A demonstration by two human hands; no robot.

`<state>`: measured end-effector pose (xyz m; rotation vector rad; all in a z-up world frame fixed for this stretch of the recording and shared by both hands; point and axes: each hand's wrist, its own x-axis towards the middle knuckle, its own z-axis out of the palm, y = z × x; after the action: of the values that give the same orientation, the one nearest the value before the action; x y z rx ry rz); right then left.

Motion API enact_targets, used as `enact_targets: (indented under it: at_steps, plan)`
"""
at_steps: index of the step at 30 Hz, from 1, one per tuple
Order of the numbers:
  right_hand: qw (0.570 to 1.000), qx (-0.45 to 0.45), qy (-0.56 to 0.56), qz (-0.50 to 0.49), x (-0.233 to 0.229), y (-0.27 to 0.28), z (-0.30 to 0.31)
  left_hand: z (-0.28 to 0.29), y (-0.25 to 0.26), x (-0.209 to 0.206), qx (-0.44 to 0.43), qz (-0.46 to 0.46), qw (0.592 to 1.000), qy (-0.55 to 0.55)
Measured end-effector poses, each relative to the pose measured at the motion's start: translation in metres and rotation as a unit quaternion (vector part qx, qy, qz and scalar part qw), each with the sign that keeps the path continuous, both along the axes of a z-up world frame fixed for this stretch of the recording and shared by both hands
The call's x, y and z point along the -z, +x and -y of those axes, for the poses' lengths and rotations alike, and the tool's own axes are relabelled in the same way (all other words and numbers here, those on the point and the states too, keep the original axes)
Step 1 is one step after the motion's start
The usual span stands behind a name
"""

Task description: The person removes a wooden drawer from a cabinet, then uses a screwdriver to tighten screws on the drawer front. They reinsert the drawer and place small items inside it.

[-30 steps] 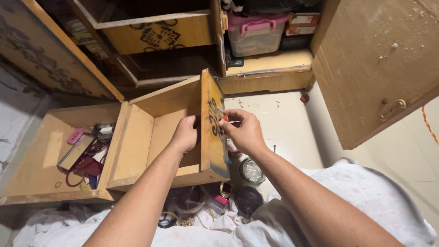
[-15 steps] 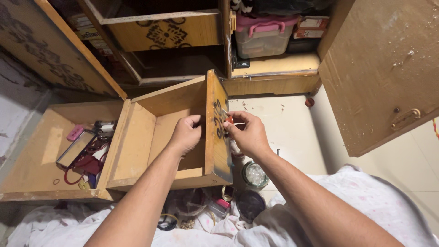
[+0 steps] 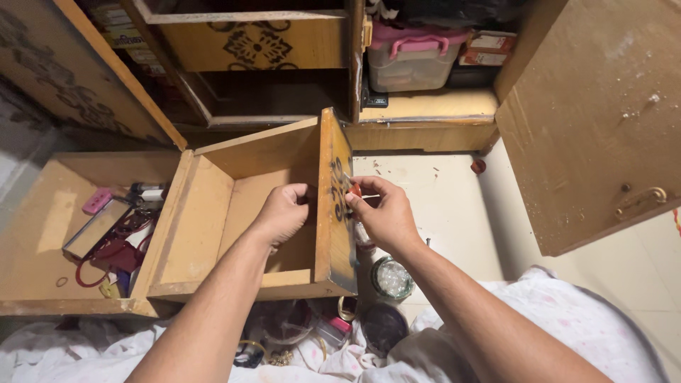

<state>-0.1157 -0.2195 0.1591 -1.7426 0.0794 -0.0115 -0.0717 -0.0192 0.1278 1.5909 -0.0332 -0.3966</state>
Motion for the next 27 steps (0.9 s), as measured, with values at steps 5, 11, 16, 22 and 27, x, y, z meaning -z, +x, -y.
enact_targets:
  at_steps: [5, 11, 16, 22, 27]
  plan:
    - [1.0, 0.001, -0.008, -0.028, 0.0, 0.001, 0.001, -0.001, 0.001, -0.003, -0.011, -0.04, 0.999, -0.009]
    - [0.999, -0.015, 0.042, -0.004, -0.006, 0.006, 0.004, 0.004, 0.0, -0.008, -0.118, -0.029, 0.993, 0.005]
    - [1.0, -0.009, -0.026, -0.005, -0.022, -0.005, 0.001, 0.003, -0.011, -0.018, -0.102, -0.022, 0.993, 0.058]
    - [1.0, -0.001, 0.002, 0.012, -0.025, -0.012, -0.004, 0.009, -0.013, -0.022, -0.085, 0.006, 0.996, 0.001]
    - [0.998, 0.006, 0.058, 0.017, -0.019, -0.005, -0.005, 0.017, -0.008, -0.01, -0.103, 0.06, 0.992, 0.036]
